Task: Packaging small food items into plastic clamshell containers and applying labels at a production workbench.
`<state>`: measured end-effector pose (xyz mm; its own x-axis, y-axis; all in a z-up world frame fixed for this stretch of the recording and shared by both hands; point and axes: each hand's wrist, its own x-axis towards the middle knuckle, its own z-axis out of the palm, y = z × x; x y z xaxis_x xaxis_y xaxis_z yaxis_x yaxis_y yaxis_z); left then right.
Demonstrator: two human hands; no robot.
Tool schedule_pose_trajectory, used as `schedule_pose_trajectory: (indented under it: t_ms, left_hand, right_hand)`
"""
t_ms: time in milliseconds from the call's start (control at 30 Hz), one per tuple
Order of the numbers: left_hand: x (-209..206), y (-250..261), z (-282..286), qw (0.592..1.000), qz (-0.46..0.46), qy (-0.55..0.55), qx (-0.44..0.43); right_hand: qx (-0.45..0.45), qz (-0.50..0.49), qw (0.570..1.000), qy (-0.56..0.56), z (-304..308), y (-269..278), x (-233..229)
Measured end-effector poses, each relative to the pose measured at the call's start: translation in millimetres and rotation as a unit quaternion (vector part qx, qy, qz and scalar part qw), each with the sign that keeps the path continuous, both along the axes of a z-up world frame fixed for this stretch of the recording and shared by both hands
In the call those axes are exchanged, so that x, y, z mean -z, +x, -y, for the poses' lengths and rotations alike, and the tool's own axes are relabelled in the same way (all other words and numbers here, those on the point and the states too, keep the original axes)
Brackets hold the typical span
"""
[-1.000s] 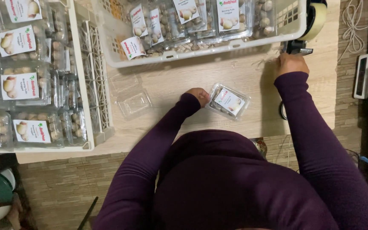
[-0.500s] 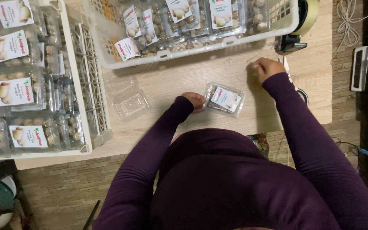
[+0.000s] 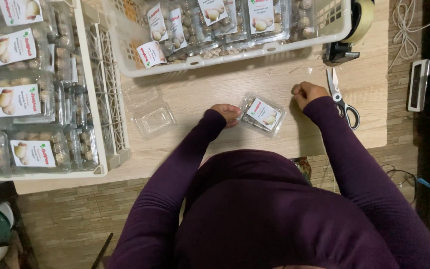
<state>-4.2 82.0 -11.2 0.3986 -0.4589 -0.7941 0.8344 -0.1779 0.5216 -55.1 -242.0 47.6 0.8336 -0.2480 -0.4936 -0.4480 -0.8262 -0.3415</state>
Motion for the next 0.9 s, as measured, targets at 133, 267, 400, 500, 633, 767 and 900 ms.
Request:
schedule_pose_trajectory:
  t_ms: [133,267,400,500,633,767,900]
  left_hand:
    - [-8.7,-4.2,-2.8,0.999,-0.033,-0.034,-0.025]
    - [-17.2,-5.3,-4.1,0.993,-0.064,-0.087,-0.052]
    - [-22.3,-5.6,-6.0,0.991,-0.066,-0.100,-0.053]
    - [-21.0,-4.3,-5.6,0.992,-0.056,-0.105,-0.046]
    - [-10.3,-6.4,-6.6,0.995,-0.050,-0.077,-0.037]
    - [1.1,-8.2,-7.1,0.997,-0.041,-0.061,-0.036]
    - [-9.0,-8.0,-6.4,0.998,-0.031,-0.051,-0.029]
  right_hand:
    - [0.036,0.032,0.999,0.021,10.6,-10.9,17.3]
    - [0.143,0.087,0.969,0.184,9.1,-25.6,30.3]
    - [0.135,0.107,0.960,0.222,3.0,-27.7,25.0]
    - [0.151,0.110,0.956,0.226,-7.1,-26.3,12.2]
    - [0.186,0.104,0.953,0.217,-17.4,-44.0,19.5]
    - [0.321,0.003,0.913,0.252,-26.5,-84.3,34.1]
    - [0.345,-0.070,0.873,0.338,-61.2,-100.5,-2.6]
